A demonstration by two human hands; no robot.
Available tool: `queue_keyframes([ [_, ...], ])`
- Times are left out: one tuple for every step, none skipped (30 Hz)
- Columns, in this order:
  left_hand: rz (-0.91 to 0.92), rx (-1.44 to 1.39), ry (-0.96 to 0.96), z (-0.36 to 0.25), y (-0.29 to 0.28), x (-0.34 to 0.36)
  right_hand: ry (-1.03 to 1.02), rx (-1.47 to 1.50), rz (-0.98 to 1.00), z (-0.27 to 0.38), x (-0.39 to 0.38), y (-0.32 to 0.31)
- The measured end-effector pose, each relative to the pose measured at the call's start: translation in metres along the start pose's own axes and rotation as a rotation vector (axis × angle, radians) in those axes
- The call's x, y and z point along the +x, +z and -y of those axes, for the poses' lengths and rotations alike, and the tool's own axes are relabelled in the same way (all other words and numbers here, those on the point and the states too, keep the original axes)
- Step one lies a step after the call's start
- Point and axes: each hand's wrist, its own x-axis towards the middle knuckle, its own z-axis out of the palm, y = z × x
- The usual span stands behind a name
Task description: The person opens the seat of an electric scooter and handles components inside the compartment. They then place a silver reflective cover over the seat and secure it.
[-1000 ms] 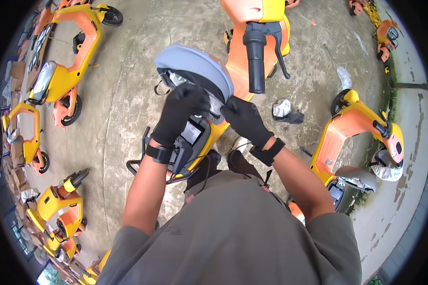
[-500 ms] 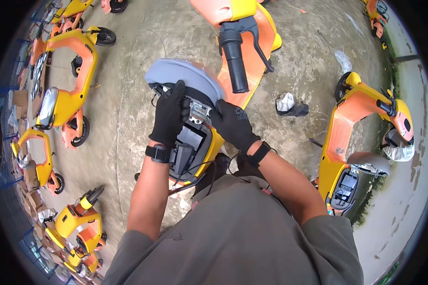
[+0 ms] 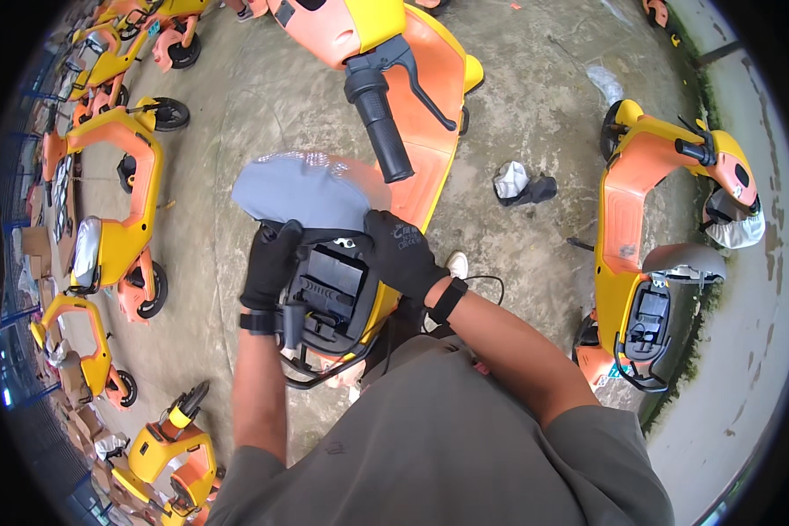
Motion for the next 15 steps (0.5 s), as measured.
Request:
queue_keyframes([
  [0.127, 0.224, 0.011, -0.020, -0.010, 0.001, 0.017, 0.019, 0.006, -0.001, -0.001, 0.001],
  [0.200, 0.252, 0.038, -0.034, -0.015, 0.004, 0.017, 0.016, 0.007, -0.002, 0.000, -0.002],
  [0.226, 0.379, 0.031, -0.048, -0.018, 0.005, 0.052, 0.062, 0.038, -0.001, 0.001, -0.004],
  [0.256, 0.512, 0.029, -0.058, -0.020, 0.008, 0.088, 0.109, 0.061, -0.001, 0.002, -0.007],
  [0.259, 0.504, 0.061, -0.059, -0.021, 0.008, 0.183, 0.235, 0.090, -0.005, -0.004, -0.010],
  [0.263, 0.505, 0.070, -0.059, -0.020, 0.011, 0.181, 0.232, 0.082, -0.016, -0.009, -0.010],
  [0.235, 0.573, 0.091, -0.058, -0.020, 0.013, 0.380, 0.473, 0.145, -0.030, -0.017, -0.010],
  [0.205, 0.640, 0.112, -0.056, -0.020, 0.016, 0.580, 0.715, 0.209, -0.044, -0.022, -0.013],
  [0.175, 0.718, 0.164, -0.049, -0.023, 0.018, 0.890, 0.844, 0.308, -0.044, -0.023, -0.025],
  [0.185, 0.720, 0.168, -0.048, -0.019, 0.022, 0.893, 0.847, 0.298, -0.060, -0.033, -0.022],
  [0.179, 0.613, 0.212, -0.046, -0.014, 0.026, 0.904, 0.990, 0.268, -0.085, -0.047, -0.008],
  [0.169, 0.507, 0.248, -0.041, -0.012, 0.028, 0.912, 1.135, 0.244, -0.084, -0.051, -0.003],
  [0.166, 0.591, 0.236, -0.035, -0.015, 0.029, 0.852, 1.124, 0.215, -0.084, -0.055, 0.003],
  [0.170, 0.598, 0.227, -0.031, -0.016, 0.026, 0.787, 1.111, 0.186, -0.084, -0.057, 0.011],
  [0.091, 0.535, 0.152, -0.030, -0.010, 0.023, 0.561, 0.977, 0.228, -0.095, -0.061, 0.018],
])
